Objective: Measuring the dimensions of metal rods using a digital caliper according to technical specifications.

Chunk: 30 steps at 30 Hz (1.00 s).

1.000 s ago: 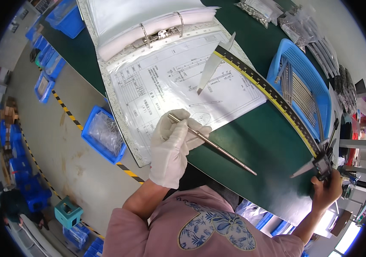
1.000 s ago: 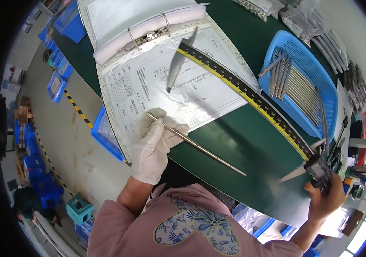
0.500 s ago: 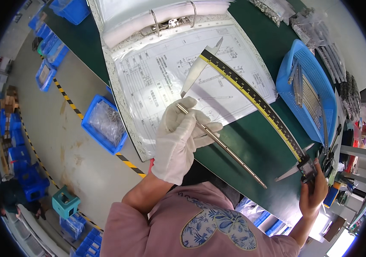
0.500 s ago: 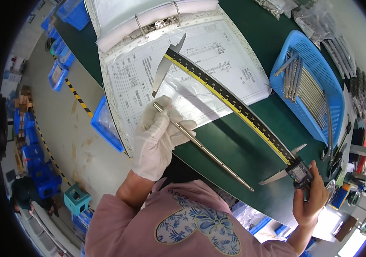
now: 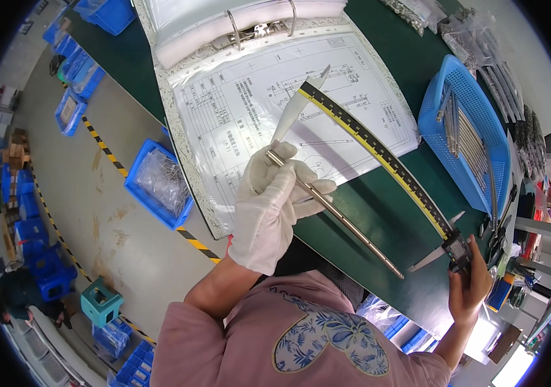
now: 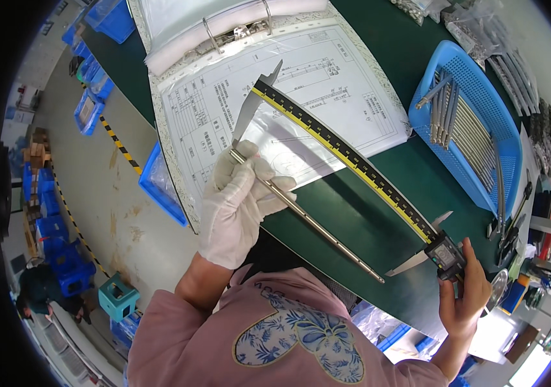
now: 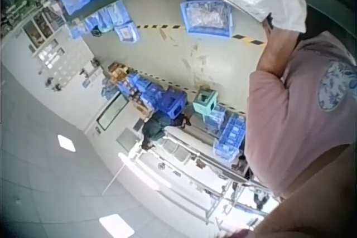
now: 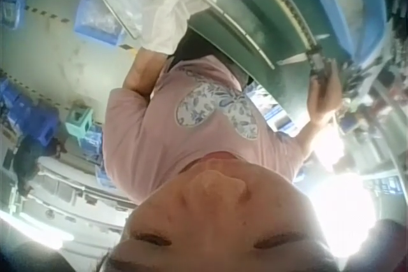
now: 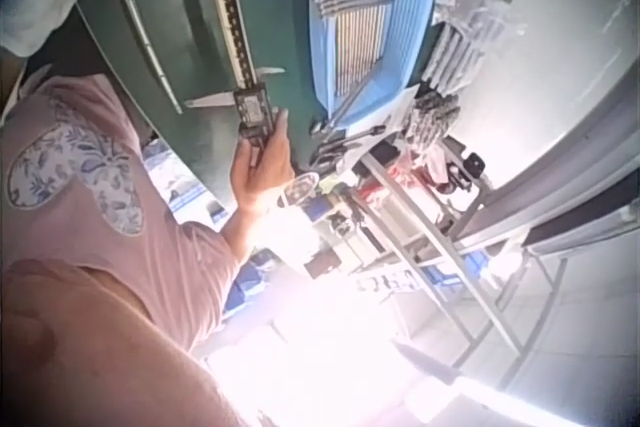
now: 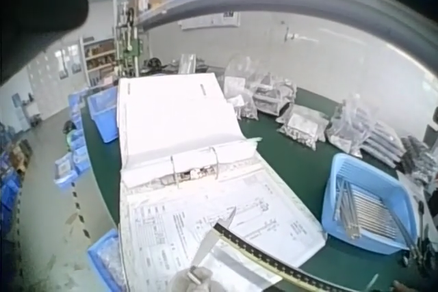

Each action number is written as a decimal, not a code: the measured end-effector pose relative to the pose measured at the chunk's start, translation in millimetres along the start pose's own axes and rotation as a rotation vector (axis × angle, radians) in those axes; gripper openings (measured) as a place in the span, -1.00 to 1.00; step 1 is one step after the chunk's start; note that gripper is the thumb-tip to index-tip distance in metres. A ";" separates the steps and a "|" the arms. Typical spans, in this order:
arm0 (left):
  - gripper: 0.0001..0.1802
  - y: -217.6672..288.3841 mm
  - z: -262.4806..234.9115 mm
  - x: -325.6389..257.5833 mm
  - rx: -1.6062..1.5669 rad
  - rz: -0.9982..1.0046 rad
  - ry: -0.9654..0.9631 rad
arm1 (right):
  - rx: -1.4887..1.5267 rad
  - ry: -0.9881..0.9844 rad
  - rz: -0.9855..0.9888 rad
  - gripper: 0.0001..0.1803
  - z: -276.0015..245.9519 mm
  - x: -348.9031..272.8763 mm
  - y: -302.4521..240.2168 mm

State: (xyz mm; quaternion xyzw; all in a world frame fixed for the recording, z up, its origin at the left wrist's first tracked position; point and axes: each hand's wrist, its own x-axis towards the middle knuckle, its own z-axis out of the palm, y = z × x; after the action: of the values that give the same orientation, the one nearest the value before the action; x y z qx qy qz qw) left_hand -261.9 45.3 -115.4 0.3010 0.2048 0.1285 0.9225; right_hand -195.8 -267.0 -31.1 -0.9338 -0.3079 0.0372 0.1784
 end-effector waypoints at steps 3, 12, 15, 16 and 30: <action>-0.78 0.3 0.4 1.1 0.001 -0.003 -0.005 | 0.000 0.012 -0.022 -0.45 2.0 3.1 -0.6; -0.78 1.5 -2.2 -2.0 -0.016 0.003 -0.004 | 0.023 0.012 -0.047 -0.45 6.4 3.2 -3.4; -0.79 1.6 -2.5 -2.8 -0.022 -0.003 0.001 | 0.031 -0.015 0.020 -0.45 6.1 0.9 -4.5; -0.79 1.2 -2.9 -2.5 -0.022 -0.007 0.006 | 0.017 -0.019 -0.032 -0.44 6.1 1.2 -3.4; -0.72 13.8 -21.0 11.6 0.024 0.107 -0.034 | -0.050 0.074 -0.175 -0.24 9.4 34.2 -17.9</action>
State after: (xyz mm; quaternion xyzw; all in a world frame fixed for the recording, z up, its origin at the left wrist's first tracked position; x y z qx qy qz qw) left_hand -262.8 70.9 -126.0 0.3248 0.1742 0.1702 0.9139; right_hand -179.9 -230.5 -32.0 -0.9082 -0.3824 -0.0210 0.1688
